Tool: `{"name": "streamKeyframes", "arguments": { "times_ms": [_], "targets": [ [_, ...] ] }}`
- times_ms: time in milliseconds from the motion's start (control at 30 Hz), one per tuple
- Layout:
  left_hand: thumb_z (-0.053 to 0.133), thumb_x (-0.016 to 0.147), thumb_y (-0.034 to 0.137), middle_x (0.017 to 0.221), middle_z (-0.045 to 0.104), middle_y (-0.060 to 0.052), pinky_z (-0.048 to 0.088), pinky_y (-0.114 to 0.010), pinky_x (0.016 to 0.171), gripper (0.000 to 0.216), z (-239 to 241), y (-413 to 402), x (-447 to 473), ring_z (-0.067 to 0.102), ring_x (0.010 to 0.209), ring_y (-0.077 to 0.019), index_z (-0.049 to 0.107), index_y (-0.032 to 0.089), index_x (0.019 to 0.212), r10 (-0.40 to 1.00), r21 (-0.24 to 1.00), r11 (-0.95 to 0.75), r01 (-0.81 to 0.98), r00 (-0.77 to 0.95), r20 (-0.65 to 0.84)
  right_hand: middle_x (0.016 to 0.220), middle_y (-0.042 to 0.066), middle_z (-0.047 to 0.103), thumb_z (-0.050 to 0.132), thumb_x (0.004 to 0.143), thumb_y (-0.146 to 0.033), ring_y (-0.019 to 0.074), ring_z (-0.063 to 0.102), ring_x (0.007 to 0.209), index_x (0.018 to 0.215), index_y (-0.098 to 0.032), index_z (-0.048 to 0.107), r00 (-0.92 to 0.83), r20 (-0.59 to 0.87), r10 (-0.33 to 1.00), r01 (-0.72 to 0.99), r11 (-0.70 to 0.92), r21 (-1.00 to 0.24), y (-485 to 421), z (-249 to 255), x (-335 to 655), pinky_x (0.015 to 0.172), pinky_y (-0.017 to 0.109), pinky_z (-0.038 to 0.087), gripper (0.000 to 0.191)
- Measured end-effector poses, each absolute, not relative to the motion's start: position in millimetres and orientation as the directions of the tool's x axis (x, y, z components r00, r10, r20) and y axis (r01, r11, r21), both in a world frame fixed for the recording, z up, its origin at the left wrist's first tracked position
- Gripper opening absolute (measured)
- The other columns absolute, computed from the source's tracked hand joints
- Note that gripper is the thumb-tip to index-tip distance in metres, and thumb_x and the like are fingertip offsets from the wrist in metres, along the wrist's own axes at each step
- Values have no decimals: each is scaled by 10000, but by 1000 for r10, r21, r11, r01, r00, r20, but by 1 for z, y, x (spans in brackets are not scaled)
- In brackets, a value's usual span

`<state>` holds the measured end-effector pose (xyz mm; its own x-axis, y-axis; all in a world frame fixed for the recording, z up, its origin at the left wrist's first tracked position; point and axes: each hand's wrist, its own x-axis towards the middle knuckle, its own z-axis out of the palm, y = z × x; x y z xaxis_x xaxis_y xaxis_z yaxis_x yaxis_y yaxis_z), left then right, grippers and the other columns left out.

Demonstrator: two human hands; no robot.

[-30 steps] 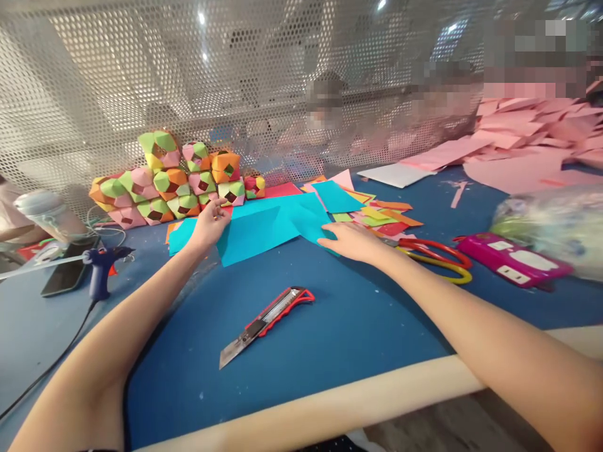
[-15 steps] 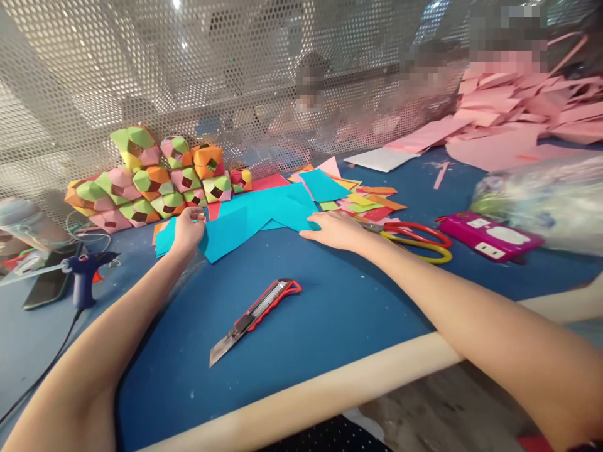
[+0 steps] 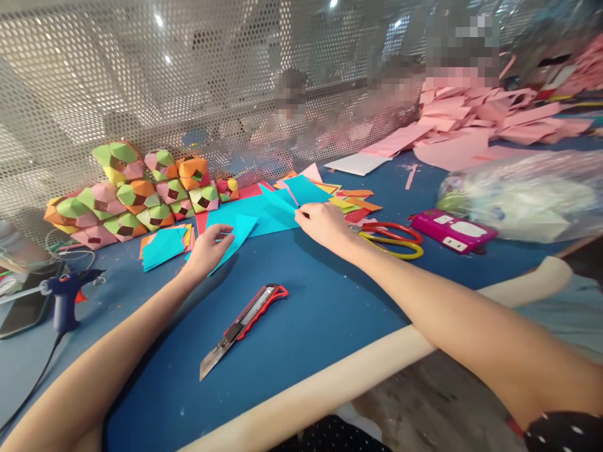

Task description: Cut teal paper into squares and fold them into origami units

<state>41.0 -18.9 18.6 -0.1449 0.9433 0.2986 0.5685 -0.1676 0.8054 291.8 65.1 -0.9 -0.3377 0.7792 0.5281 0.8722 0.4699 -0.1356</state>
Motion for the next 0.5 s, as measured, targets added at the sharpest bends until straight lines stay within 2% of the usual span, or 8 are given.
{"name": "streamKeyframes", "arguments": {
  "times_ms": [67,100,133,200,300,367,500],
  "targets": [
    [595,829,409,1088,643,-95,531,-395,834,369,17,-27,58,651,935,-226,574,185,1121,971,896,-167,411,-90,223,914,135,737,338,954,-239,222,659,800,855,-140,724,-412,581,702,820,564,-99,53,1,285,731,319,423,410],
    [635,816,418,1150,622,-109,540,-403,830,442,16,-30,65,659,952,-234,527,198,1183,988,976,-120,183,-76,136,919,124,737,362,952,-234,213,656,818,834,-145,722,-470,594,653,779,624,-69,46,1,280,776,323,420,389],
    [663,806,414,1151,618,-111,551,-410,812,482,16,-33,72,671,935,-238,493,212,1209,995,998,-62,-6,-72,62,909,107,739,398,943,-230,202,652,836,805,-154,719,-534,597,598,728,684,-34,37,0,274,834,326,410,357],
    [701,791,312,1002,646,-78,568,-395,752,495,14,-36,80,690,809,-217,459,212,1210,992,957,37,-289,-105,-70,860,62,740,487,913,-221,174,646,826,761,-180,711,-653,586,480,612,790,36,18,-2,262,936,328,375,274],
    [617,778,54,688,592,28,570,-327,659,487,10,-35,84,641,573,-149,424,177,1208,962,917,75,-392,-213,-170,805,57,729,527,916,-234,177,643,779,747,-163,701,-799,553,238,388,905,171,-2,-1,257,919,351,403,252],
    [547,756,-30,646,587,39,575,-319,676,534,7,-33,82,645,564,-146,395,160,1231,950,916,86,-392,-243,-194,875,79,732,509,940,-287,194,650,832,818,-149,705,-804,566,181,348,915,202,-4,4,269,859,350,441,269],
    [533,751,-15,671,630,8,586,-348,736,477,3,-30,77,693,653,-181,435,150,1188,944,925,101,-368,-258,-205,1007,104,725,432,956,-238,219,655,908,925,-153,711,-692,614,379,582,797,163,17,11,335,801,353,479,293]
  ]
}}
